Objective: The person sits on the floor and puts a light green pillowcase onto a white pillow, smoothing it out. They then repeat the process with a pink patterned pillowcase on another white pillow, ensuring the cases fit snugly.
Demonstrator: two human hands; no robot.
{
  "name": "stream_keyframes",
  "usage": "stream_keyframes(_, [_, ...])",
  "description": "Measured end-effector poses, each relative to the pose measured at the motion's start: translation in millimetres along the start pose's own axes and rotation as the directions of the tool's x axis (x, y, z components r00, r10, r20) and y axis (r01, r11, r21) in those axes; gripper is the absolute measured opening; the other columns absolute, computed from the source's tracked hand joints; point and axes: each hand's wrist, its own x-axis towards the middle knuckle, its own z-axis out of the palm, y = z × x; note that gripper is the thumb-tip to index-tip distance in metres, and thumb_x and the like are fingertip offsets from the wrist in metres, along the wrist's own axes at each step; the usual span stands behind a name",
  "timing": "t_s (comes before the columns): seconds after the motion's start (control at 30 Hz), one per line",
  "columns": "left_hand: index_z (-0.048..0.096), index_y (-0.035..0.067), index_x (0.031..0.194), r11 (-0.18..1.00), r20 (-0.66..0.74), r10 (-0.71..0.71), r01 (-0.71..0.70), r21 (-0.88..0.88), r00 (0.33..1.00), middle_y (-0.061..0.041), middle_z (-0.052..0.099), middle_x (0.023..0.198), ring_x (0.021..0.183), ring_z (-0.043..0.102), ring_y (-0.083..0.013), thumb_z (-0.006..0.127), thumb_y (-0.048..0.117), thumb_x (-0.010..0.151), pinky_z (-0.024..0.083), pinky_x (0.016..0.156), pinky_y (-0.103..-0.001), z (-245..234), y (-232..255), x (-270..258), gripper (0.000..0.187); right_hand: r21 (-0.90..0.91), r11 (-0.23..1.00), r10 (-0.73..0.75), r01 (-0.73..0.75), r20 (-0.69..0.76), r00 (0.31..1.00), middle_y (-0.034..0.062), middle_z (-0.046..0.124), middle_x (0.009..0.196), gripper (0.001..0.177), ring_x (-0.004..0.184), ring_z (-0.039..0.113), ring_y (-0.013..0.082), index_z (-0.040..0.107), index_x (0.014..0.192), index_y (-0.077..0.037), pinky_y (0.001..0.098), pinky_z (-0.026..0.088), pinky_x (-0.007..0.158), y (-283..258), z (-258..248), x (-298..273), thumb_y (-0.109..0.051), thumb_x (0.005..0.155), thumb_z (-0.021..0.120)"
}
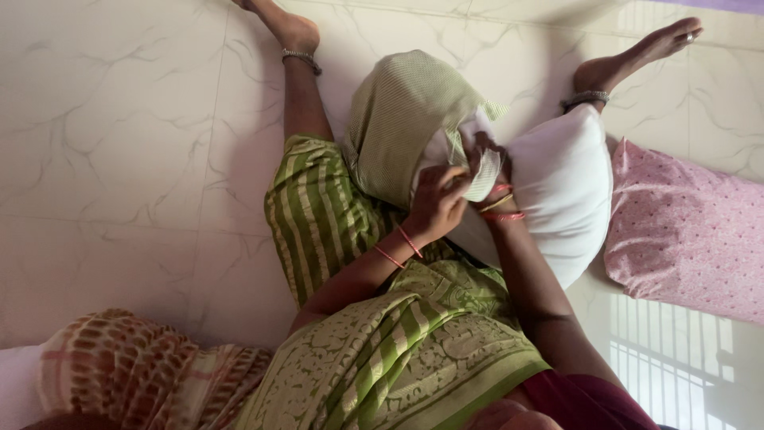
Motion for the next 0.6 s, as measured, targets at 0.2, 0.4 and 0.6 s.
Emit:
stream_keyframes(0.2, [0.061,0.006,0.11,0.926,-0.066,-0.357,0.362,0.109,0.932,-0.014,0.059,0.111,0.105,0.059,-0.0307,0.075,0.004,0.085,0.047,0.094,-0.044,10.8,-58.8,-49.9,0.029,-0.013,0.999,0.053,-0.053,0.086,0.995,0.0214,0.053,0.115,0.077,0.098,0.059,0.0395,0.045,0.154,-0.016,0.0534,0.049,0.082,39.6,34.1,37.0,-0.03,0.085,0.075])
stream_keyframes(0.4, [0.05,0.004,0.109,0.825,-0.044,-0.539,0.538,0.174,0.841,-0.021,0.055,0.11,0.103,0.057,-0.0403,0.08,0.007,0.082,0.046,0.089,-0.049,20.0,-88.5,-83.9,0.04,0.067,0.998,-0.004,0.013,-0.142,0.99,0.03,0.05,0.129,0.087,0.105,0.054,0.0459,0.038,0.158,-0.006,0.0592,0.046,0.087,12.8,15.3,5.9,-0.051,0.093,0.076])
stream_keyframes(0.6, [0.047,-0.003,0.126,0.753,-0.081,-0.631,0.635,0.172,0.771,-0.025,0.057,0.115,0.105,0.058,-0.0451,0.074,0.009,0.081,0.048,0.09,-0.051,23.2,-93.7,-95.3,0.055,0.078,0.993,-0.093,0.093,-0.003,0.996,0.0435,0.031,0.149,0.148,0.133,0.037,0.0597,0.018,0.163,-0.004,0.0712,0.033,0.105,-0.2,-37.3,-12.0,-0.089,0.056,0.076])
